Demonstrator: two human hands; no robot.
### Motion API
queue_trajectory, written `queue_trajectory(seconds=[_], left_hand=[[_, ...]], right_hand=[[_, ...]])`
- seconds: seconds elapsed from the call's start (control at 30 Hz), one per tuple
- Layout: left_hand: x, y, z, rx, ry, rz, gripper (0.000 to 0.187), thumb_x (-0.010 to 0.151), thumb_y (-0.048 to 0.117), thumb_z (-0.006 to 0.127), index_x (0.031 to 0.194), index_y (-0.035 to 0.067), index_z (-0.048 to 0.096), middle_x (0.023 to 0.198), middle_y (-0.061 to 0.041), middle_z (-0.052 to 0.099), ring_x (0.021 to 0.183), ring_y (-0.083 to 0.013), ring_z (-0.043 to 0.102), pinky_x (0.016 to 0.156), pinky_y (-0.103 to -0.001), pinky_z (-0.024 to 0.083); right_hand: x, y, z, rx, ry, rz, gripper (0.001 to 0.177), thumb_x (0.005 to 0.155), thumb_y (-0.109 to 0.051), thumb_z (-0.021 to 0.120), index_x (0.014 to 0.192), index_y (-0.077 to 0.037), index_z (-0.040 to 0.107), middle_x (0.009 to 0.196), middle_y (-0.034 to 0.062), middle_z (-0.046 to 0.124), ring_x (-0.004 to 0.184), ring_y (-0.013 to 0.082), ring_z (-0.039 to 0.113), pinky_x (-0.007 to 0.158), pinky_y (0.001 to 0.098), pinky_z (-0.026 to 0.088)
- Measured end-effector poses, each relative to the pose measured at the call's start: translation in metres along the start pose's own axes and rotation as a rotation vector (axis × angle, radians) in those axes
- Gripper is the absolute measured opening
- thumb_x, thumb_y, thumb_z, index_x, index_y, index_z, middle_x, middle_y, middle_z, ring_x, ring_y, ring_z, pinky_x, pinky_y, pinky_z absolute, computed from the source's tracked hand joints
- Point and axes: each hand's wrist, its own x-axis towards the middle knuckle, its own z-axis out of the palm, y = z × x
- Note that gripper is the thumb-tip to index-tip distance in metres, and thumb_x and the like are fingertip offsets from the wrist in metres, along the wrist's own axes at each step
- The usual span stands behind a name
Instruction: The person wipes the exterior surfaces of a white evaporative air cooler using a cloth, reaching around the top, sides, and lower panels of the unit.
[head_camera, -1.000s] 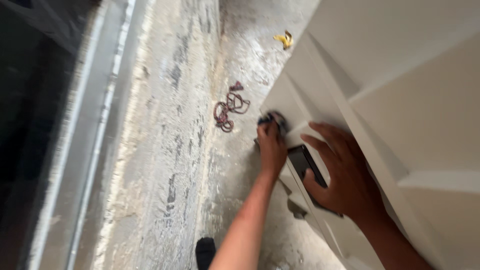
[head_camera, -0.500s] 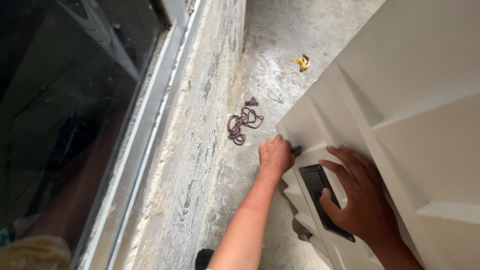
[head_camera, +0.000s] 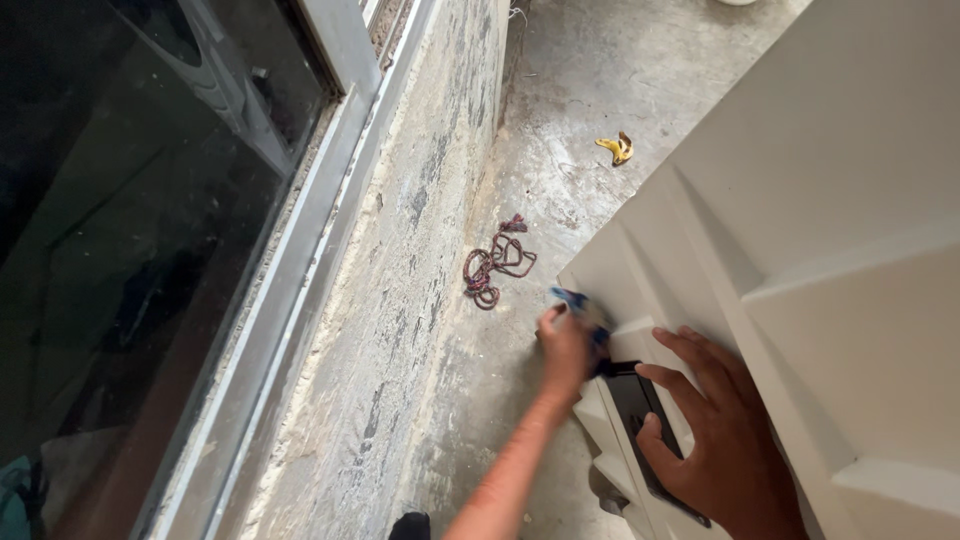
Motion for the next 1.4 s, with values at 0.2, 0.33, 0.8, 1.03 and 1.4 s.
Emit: queue_trajectory(seconds=[0.2, 0.33, 0.8, 1.03, 1.4], left_hand=[[-0.009, -0.017, 0.019, 0.864, 0.143, 0.686, 0.055, 0.090, 0.000, 0.053, 0.145, 0.005, 0.048, 0.146, -0.031, 0.038, 0.129, -0.0560, 0.044, 0.105, -0.059, 0.039], [0.053, 0.025, 0.016, 0.938, 0.199, 0.462, 0.057, 0.086, -0.002, 0.054, 0.140, 0.015, 0.053, 0.140, -0.028, 0.043, 0.114, -0.0541, 0.054, 0.095, -0.055, 0.049], [-0.025, 0.045, -0.004, 1.154, -0.013, 0.368, 0.056, 0.087, -0.001, 0.054, 0.141, 0.016, 0.053, 0.132, -0.018, 0.048, 0.112, -0.0438, 0.058, 0.086, -0.055, 0.051], [-0.011, 0.081, 0.016, 0.614, 0.156, 0.582, 0.038, 0.083, 0.006, 0.071, 0.120, 0.011, 0.065, 0.115, -0.010, 0.068, 0.106, -0.0299, 0.068, 0.091, -0.044, 0.054], [-0.083, 0.092, 0.032, 0.522, -0.078, 0.798, 0.017, 0.091, -0.002, 0.069, 0.107, 0.004, 0.073, 0.113, -0.011, 0.073, 0.103, -0.0286, 0.072, 0.088, -0.037, 0.059]], right_hand=[[0.004, 0.006, 0.005, -0.017, -0.019, -0.007, 0.043, 0.066, -0.012, 0.072, 0.109, -0.009, 0.070, 0.138, 0.0098, 0.059, 0.135, 0.0331, 0.050, 0.110, 0.0467, 0.041], [-0.003, 0.009, 0.008, -0.008, 0.008, -0.044, 0.042, 0.067, -0.013, 0.071, 0.110, -0.010, 0.069, 0.139, 0.0095, 0.058, 0.135, 0.0324, 0.050, 0.112, 0.0468, 0.041], [-0.004, 0.011, 0.011, -0.059, -0.008, -0.047, 0.041, 0.067, -0.014, 0.071, 0.107, -0.010, 0.070, 0.140, 0.0090, 0.058, 0.136, 0.0319, 0.049, 0.111, 0.0480, 0.040], [-0.006, -0.006, 0.005, -0.038, 0.050, -0.067, 0.036, 0.069, -0.014, 0.071, 0.105, -0.012, 0.070, 0.139, 0.0063, 0.058, 0.136, 0.0300, 0.049, 0.112, 0.0452, 0.040], [-0.009, 0.003, 0.008, -0.024, 0.032, -0.051, 0.050, 0.067, -0.015, 0.072, 0.116, -0.010, 0.066, 0.139, 0.0071, 0.058, 0.138, 0.0296, 0.047, 0.114, 0.0450, 0.038]])
